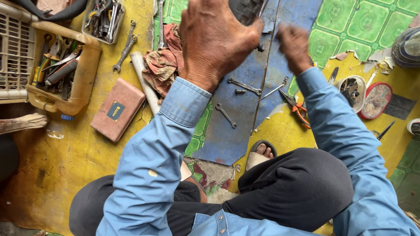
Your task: The person is repairing a bicycle wheel while sitting on the floor. They use pliers to adjust the spokes and tighten the hub nuts, rotating the wheel to access different areas.
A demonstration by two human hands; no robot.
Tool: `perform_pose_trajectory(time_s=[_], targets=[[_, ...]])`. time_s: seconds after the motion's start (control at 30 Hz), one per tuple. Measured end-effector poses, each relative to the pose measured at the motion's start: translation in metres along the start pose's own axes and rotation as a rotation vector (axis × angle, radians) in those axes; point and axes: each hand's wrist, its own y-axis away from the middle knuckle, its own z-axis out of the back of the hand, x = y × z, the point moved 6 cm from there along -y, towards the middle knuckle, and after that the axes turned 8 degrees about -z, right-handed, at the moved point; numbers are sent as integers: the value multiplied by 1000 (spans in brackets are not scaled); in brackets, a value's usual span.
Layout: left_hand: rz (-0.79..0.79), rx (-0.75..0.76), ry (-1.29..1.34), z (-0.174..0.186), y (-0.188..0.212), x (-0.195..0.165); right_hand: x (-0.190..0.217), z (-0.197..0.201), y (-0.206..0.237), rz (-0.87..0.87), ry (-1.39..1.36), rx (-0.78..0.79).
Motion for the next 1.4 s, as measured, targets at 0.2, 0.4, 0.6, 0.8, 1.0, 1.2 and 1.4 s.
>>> perform_pose_trajectory(time_s=[0.2, 0.4, 0.6, 0.8, 1.0, 1.2, 1.4], targets=[[-18, -16, 19, -3, -4, -10, 118, 6, 55, 831, -60, -93], [-26, -13, 10, -3, -2, -5, 73, -59, 129, 423, -12, 363], [-26, -6, -8, -4, 0, -1, -27, -85, 110, 56, 103, 239], [4, -10, 1, -2, 0, -4, -16, -21, 21, -78, -318, 61], [-23, -28, -17, -1, 0, -10, 92, 16, 48, 213, -425, 195], [-9, 6, 1, -4, -1, -5, 32, -68, 137, -180, 144, 740], [-3, -17, -7, 1, 0, -6, -29, -39, 54, -358, 149, 330]])
